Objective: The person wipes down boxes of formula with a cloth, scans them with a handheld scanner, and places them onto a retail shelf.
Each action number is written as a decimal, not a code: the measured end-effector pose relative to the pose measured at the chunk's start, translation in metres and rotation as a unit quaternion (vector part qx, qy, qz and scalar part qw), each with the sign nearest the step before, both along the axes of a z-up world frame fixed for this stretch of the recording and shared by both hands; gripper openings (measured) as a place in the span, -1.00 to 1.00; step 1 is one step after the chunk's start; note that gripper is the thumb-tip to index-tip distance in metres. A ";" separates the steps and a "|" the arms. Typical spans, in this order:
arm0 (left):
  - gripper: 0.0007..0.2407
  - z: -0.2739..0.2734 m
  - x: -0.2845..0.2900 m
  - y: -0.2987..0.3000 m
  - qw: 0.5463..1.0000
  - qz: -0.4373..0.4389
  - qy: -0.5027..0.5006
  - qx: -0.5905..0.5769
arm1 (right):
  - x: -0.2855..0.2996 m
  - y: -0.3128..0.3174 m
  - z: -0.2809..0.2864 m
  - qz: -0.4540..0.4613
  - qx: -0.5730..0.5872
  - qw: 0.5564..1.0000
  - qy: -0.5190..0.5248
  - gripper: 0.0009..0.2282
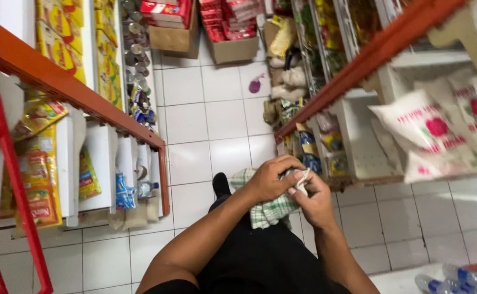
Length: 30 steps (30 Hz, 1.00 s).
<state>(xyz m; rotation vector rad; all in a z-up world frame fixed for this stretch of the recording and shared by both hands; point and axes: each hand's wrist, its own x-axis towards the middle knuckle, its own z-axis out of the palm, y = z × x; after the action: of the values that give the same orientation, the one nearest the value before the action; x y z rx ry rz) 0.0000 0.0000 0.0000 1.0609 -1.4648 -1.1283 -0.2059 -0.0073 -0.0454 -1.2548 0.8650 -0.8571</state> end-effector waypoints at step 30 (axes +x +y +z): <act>-0.83 -0.034 0.320 -0.343 0.919 0.386 -0.077 0.030 | 0.378 -0.509 0.012 0.183 0.008 0.981 0.064 -0.69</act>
<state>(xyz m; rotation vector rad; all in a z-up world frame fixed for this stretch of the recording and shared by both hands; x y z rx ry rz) 0.3202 -0.3428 -0.0340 1.6059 -0.9598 -0.5254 0.1725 -0.5163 -0.0329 -1.4115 0.7099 -0.4790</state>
